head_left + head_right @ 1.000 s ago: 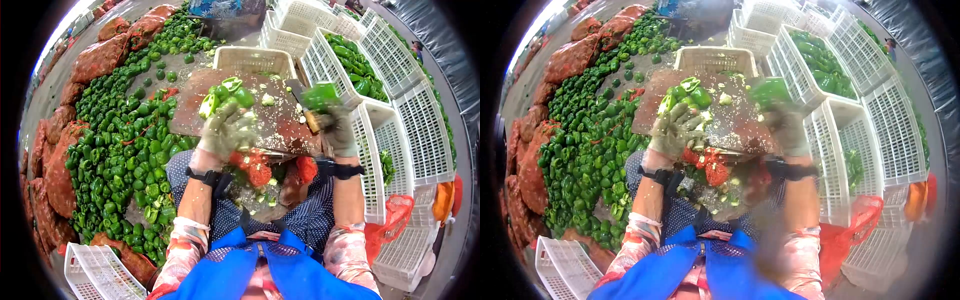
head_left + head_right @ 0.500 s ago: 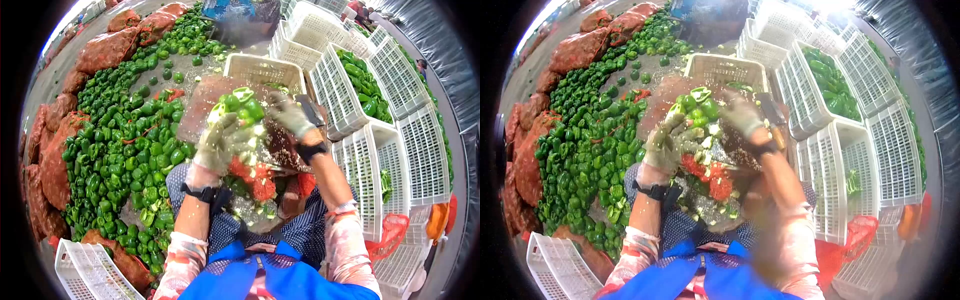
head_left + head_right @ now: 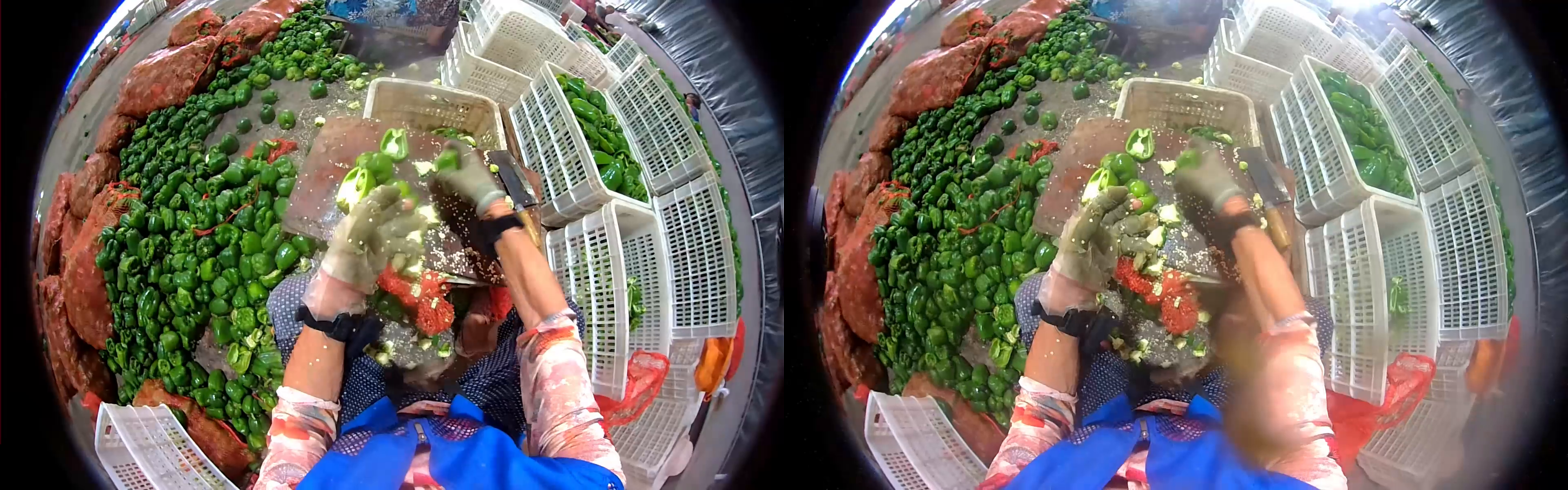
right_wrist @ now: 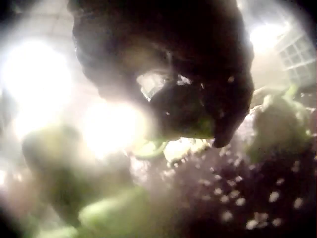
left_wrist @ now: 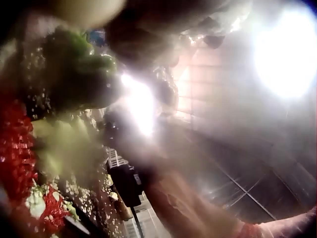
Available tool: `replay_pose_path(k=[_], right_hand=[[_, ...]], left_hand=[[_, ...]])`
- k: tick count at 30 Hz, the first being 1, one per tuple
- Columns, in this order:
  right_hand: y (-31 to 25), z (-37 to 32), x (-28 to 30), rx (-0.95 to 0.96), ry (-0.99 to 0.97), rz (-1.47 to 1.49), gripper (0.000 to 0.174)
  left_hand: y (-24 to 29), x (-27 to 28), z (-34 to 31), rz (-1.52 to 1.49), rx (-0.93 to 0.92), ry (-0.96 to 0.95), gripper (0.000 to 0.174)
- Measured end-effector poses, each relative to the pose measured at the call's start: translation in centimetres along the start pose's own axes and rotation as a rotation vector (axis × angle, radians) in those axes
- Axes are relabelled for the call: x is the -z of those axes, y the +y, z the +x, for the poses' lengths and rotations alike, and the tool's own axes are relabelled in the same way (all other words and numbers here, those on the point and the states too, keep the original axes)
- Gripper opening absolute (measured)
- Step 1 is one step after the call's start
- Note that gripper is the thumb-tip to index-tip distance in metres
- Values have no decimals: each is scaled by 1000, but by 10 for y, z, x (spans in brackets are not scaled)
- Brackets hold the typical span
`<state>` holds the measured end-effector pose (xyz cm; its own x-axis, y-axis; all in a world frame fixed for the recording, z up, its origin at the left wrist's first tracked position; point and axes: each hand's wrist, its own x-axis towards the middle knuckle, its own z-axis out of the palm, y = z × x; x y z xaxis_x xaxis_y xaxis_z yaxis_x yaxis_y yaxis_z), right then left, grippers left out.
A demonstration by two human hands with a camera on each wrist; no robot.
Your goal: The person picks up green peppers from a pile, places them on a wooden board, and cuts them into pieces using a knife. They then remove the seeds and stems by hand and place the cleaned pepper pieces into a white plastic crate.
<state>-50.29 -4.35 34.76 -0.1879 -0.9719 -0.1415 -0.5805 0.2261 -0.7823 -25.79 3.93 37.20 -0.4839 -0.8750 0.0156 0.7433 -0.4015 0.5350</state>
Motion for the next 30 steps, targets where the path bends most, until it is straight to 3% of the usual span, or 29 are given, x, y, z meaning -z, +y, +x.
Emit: replay_pose_path(k=[3, 6, 7, 8, 9, 10, 12, 14, 15, 18, 19, 20, 23, 27, 30], right_hand=[[-18, -40, 36, 174, -218, 1017, 43], [-70, -105, 23, 135, -400, 1392, 48], [-69, -116, 13, 107, -445, 1332, 49], [-66, -122, 4, 79, -489, 1273, 50], [-41, -116, -11, 32, -481, 1077, 48], [-36, -117, -10, 252, -287, 434, 47], [-34, -122, -10, 568, 42, -26, 44], [-39, -132, -2, 561, 110, 28, 37], [-45, -137, 5, 558, 144, 50, 34], [-50, -152, 1, 424, 57, 303, 28], [-49, -154, 0, 255, -60, 320, 24], [-41, -151, -5, 355, -102, 308, 26], [-47, -155, -10, -33, -442, 789, 28], [-46, -154, -20, -129, -499, 1198, 30], [-53, -161, -30, -203, -369, 1353, 29]], left_hand=[[-5, -1, 3, 29, 42, 29, 55], [-19, -6, 5, -115, 182, 41, 70], [-27, -9, 6, -244, 207, 3, 65], [-39, -4, 6, -96, 210, -21, 59], [-39, -7, -1, -185, 220, 41, 56], [-38, -10, -6, -274, 232, 99, 52], [-34, -12, -10, -234, 220, 65, 47], [-30, -15, -11, -168, 167, 38, 44], [-36, -19, -5, -148, 60, 191, 42], [-33, -16, 1, -157, 87, 120, 41], [-32, -13, 1, -133, 54, 106, 43], [-29, -10, 1, -109, 22, 92, 45], [-22, -15, 2, 25, -39, 73, 56], [-13, -18, -3, 30, 63, 5, 54], [-14, -17, -3, 83, 68, -12, 55]])
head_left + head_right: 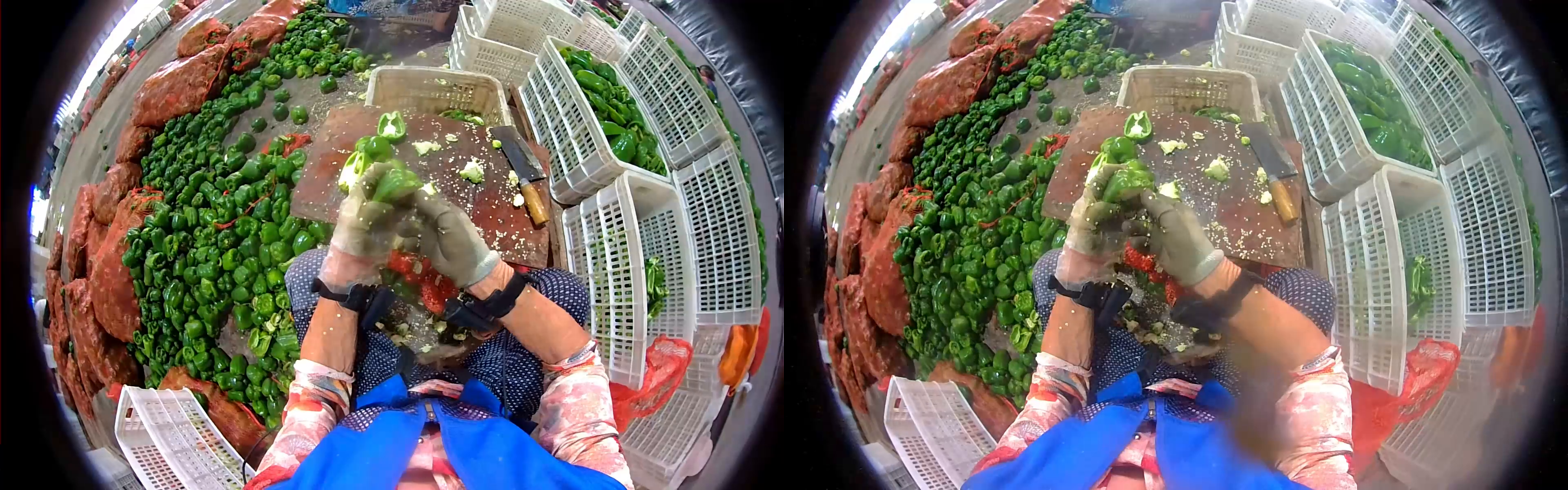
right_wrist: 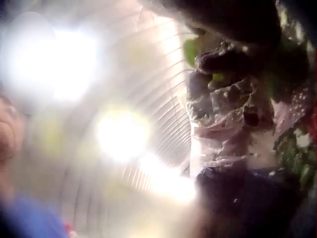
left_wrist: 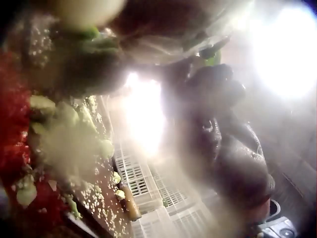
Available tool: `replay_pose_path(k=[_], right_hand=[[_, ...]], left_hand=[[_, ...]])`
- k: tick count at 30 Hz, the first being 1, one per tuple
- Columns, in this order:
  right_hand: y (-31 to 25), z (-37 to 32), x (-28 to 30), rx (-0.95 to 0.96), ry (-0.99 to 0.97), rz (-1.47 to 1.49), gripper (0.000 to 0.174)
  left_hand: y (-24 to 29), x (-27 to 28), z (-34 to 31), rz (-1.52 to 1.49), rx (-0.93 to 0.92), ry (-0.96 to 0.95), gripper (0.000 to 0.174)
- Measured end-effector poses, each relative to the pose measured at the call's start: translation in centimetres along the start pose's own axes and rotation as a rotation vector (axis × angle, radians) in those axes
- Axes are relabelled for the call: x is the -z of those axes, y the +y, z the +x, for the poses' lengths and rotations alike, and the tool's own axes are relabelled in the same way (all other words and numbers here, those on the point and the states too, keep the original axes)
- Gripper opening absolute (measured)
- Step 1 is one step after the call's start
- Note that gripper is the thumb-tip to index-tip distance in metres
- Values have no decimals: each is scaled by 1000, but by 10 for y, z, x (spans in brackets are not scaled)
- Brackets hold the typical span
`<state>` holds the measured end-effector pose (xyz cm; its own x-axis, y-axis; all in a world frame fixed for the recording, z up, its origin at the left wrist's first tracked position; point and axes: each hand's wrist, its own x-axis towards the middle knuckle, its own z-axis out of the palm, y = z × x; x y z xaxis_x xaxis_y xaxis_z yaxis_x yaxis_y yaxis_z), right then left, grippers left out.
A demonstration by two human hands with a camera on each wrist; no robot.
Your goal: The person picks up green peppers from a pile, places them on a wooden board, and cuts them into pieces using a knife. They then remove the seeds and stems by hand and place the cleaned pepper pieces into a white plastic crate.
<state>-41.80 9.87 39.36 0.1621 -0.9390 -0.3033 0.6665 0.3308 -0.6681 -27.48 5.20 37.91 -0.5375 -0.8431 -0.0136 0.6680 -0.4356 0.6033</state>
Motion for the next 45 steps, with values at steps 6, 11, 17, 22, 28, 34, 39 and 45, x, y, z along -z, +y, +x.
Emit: replay_pose_path(k=[6, 11, 17, 22, 28, 34, 39, 45], right_hand=[[16, 13, 21, 455, 31, -595, 19], [-2, 5, 5, 127, 96, -293, 27], [-3, -1, 0, 173, -43, -394, 39], [-3, 0, -1, 126, -70, -335, 40], [-1, 5, 4, 118, -95, -181, 35], [-5, 13, 2, 117, -51, -314, 32], [-14, 13, -9, 451, 71, -1031, 32], [-57, 31, 38, 571, 206, -1903, 37]], left_hand=[[-18, -3, 3, 407, -143, 80, 54], [-14, 2, -3, 75, -53, -23, 53], [-21, 4, 2, 376, -146, 126, 62], [-17, 4, 1, 279, -99, 108, 54], [-11, 7, -2, 324, -11, 43, 50], [-11, 1, -4, 324, 6, 86, 48], [0, -3, -7, 437, -3, 163, 43], [15, -3, -17, 0, -97, 123, 49]])
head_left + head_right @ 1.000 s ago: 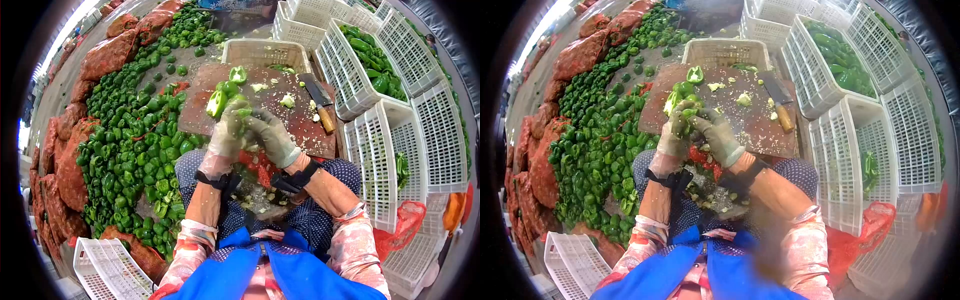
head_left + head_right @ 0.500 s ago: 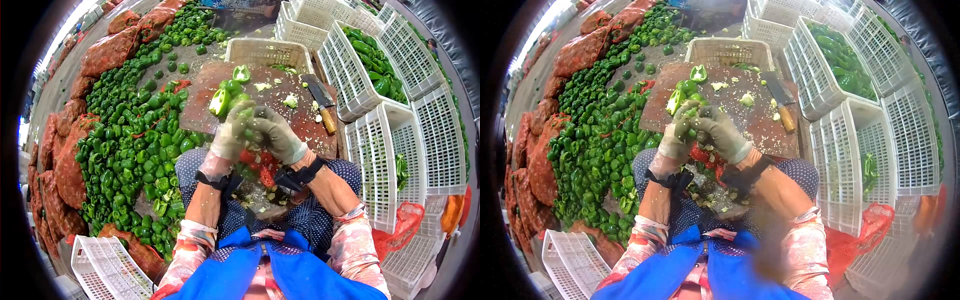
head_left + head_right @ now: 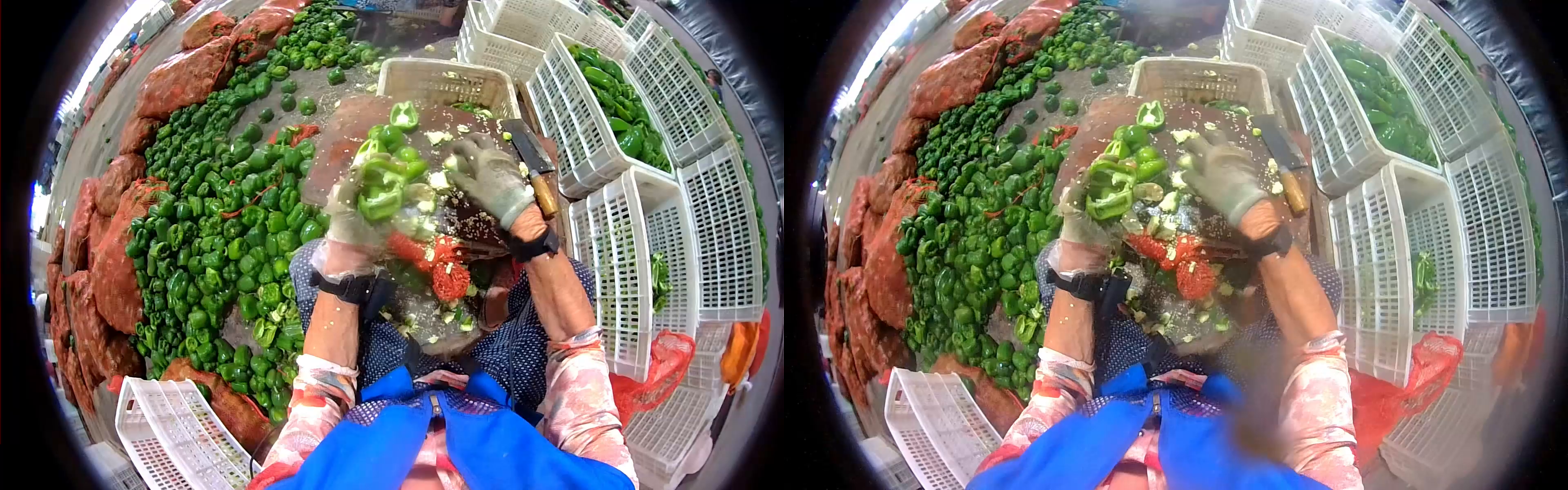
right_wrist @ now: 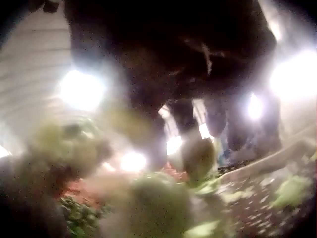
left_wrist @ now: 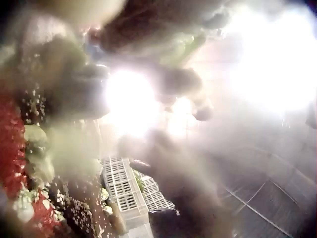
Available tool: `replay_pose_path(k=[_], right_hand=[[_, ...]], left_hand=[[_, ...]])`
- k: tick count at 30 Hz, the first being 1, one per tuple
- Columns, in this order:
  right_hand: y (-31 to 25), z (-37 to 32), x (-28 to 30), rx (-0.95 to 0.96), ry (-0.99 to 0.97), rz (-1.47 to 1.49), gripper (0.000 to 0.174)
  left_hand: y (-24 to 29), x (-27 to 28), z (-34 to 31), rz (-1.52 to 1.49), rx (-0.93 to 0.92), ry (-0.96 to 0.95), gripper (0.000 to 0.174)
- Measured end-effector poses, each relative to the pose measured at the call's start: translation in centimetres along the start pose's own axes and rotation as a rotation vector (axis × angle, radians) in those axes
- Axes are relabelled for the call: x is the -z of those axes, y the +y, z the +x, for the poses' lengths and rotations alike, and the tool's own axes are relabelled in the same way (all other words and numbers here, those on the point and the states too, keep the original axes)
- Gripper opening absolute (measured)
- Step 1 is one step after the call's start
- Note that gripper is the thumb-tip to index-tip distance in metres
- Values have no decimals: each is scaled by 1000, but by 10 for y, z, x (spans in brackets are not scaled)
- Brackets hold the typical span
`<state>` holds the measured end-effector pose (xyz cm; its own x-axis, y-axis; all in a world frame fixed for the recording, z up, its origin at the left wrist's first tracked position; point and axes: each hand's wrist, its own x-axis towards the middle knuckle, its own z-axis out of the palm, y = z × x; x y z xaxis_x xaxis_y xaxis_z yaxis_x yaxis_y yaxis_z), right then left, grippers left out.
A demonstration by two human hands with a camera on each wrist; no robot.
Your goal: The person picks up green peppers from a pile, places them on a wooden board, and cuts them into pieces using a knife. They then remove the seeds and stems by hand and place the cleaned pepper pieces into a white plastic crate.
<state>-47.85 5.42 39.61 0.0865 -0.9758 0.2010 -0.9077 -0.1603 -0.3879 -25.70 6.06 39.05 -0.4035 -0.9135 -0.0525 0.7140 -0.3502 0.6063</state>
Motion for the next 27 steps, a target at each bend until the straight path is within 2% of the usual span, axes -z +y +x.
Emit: replay_pose_path(k=[1, 3, 5, 6, 7, 8, 9, 10, 11, 13, 15, 17, 18, 19, 20, 21, 22, 23, 24, 26, 27], right_hand=[[4, 2, 5, -99, -119, -5, 40], [-8, -11, 8, 86, 65, 181, 38], [-40, -15, 9, 164, 56, 385, 38], [-43, -17, -1, 279, 48, 438, 41], [-53, -23, -5, 247, 15, 384, 42], [-64, -29, -9, 217, -19, 329, 43], [-70, -30, -7, 197, -59, 228, 43], [-58, -28, -20, 241, -9, 145, 41], [-51, -24, -20, 118, -32, 403, 38], [-34, -18, -8, -130, -89, 913, 33], [-15, -24, 31, -195, 94, 991, 27], [27, -43, 74, -313, 287, 1106, 22], [45, -60, 99, -243, 340, 1145, 22], [92, -77, 109, -95, 520, 1170, 23], [126, -104, 121, 120, 719, 310, 23], [183, -147, 131, -70, 840, 323, 24], [206, -169, 133, -156, 801, 771, 29], [230, -191, 135, -214, 865, 1388, 33], [221, -201, 140, -312, 1008, 1850, 38], [217, -193, 123, -224, 882, 1181, 38], [152, -159, 122, -230, 754, 1068, 37]], left_hand=[[2, 1, 4, -108, 13, -63, 49], [0, 6, 8, -174, 35, -92, 53], [-8, 12, 11, -240, 67, -81, 56], [-11, 14, 14, -268, 82, -62, 57], [-14, 16, 17, -297, 101, -45, 58], [-19, 17, 16, -193, 94, -154, 59], [-26, 15, 16, -159, 49, -146, 59], [-33, 11, 18, -126, -4, -139, 60], [-36, 8, 18, -94, -61, -129, 60], [-22, 8, 9, -121, 52, -138, 66], [-14, 10, 12, -46, 37, -73, 70], [-4, 16, 13, -17, 8, -39, 75], [-3, 24, 14, -36, -12, -35, 75], [-1, 30, 15, -56, -34, -31, 74], [0, 32, 13, -101, -53, -59, 71], [2, 33, 13, -109, -59, -64, 70], [4, 33, 12, -117, -64, -67, 70], [5, 34, 11, -124, -72, -71, 69], [6, 36, 11, -136, -72, -76, 69], [5, 35, 10, -140, -94, -73, 68], [6, 34, 9, -134, -98, -72, 67]])
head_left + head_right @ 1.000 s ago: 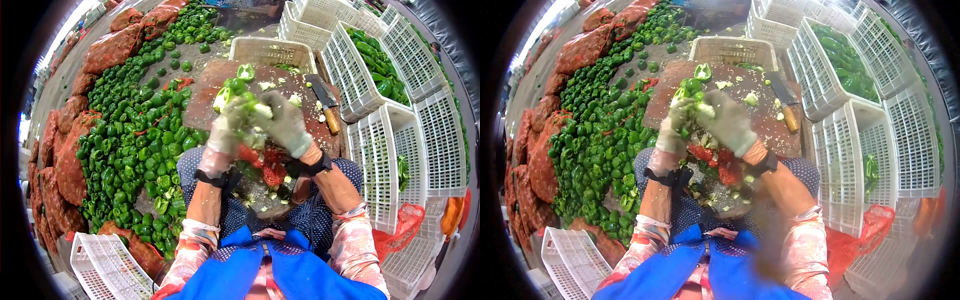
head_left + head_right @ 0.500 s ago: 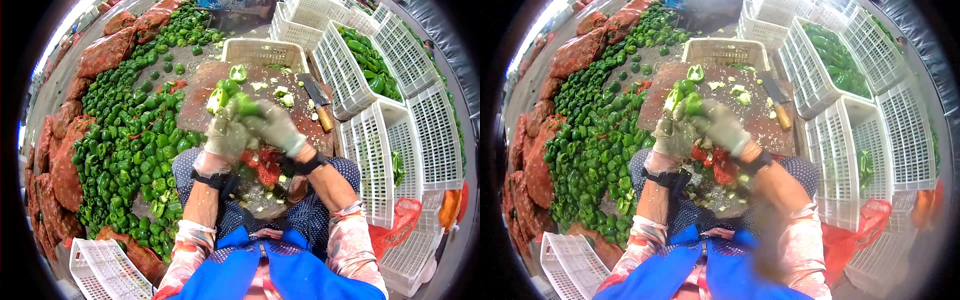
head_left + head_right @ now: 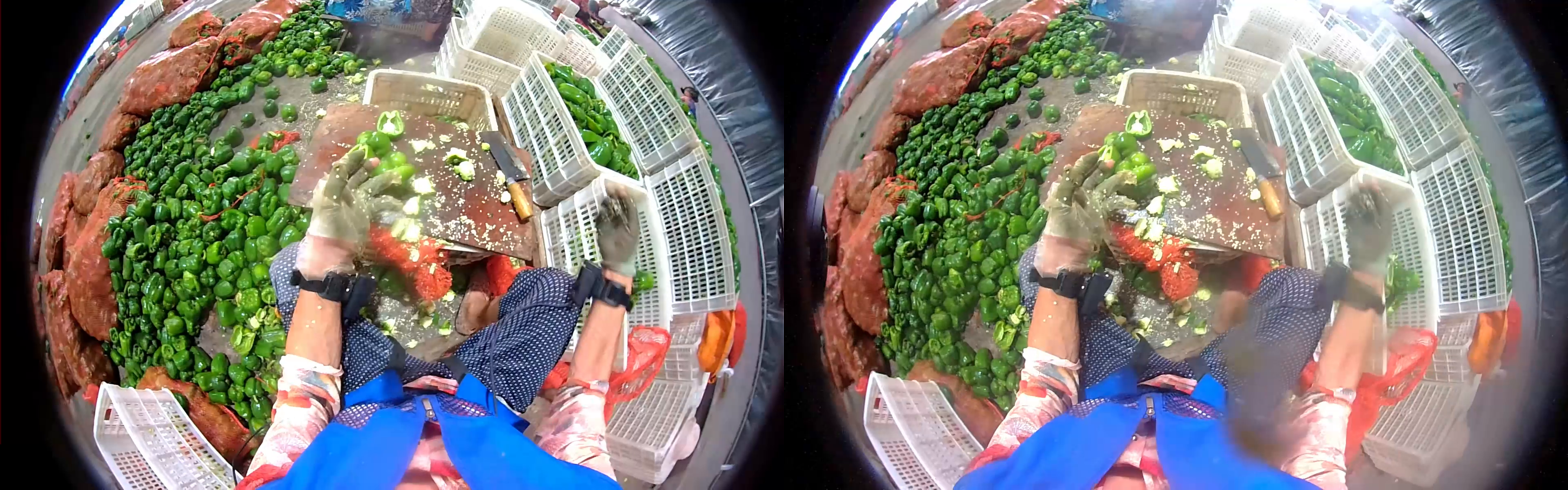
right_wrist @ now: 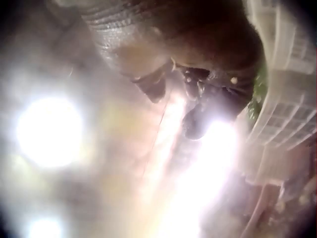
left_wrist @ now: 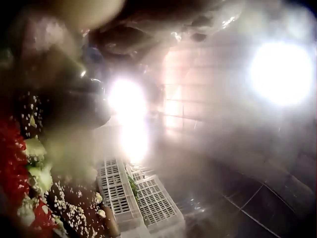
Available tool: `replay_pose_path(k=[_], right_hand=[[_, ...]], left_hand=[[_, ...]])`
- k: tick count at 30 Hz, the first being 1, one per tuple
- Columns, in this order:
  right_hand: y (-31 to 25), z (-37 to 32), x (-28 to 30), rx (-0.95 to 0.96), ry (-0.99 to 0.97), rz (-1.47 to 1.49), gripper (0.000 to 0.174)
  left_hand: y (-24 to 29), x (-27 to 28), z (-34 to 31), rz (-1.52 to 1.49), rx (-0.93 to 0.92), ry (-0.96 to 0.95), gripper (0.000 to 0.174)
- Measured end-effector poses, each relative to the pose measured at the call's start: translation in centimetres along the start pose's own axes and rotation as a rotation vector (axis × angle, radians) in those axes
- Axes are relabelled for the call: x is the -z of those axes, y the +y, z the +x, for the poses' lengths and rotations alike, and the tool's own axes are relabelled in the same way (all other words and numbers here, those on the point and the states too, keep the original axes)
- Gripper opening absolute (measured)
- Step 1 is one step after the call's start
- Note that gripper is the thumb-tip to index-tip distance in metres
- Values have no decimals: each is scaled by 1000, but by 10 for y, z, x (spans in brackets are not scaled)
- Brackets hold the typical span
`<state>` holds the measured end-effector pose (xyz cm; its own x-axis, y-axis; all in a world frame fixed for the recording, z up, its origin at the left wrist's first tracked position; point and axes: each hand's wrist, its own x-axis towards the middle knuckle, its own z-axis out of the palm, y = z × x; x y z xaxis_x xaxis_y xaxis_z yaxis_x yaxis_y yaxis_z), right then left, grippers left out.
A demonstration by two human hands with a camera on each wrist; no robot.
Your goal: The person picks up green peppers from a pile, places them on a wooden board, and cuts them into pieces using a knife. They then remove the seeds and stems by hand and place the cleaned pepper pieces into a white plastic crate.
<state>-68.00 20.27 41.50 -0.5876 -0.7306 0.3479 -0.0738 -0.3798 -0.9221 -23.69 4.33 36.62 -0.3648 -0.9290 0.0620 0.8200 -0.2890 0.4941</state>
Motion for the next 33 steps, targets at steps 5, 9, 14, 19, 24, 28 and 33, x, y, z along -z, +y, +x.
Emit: replay_pose_path(k=[5, 9, 14, 19, 24, 28, 33], right_hand=[[8, -8, -214, 33, -739, -714, 54], [71, -8, -289, 272, -1104, -1035, 70], [90, -8, -297, 53, -1114, -1114, 68], [113, 7, -256, -282, -683, -904, 51], [119, 11, -232, -222, -459, -813, 47], [104, 20, -219, -206, -364, -965, 45], [81, 7, -222, -354, -610, -562, 46]], left_hand=[[6, 1, 2, 37, -17, 80, 67], [12, 3, -1, 121, -60, 126, 59], [14, 15, 8, 180, -43, 138, 57], [0, 12, 16, 242, 2, 139, 52], [-26, 16, 19, 223, 73, 95, 50], [-43, 10, 22, 231, 190, 98, 49], [-45, -18, 16, 161, 356, 197, 49]])
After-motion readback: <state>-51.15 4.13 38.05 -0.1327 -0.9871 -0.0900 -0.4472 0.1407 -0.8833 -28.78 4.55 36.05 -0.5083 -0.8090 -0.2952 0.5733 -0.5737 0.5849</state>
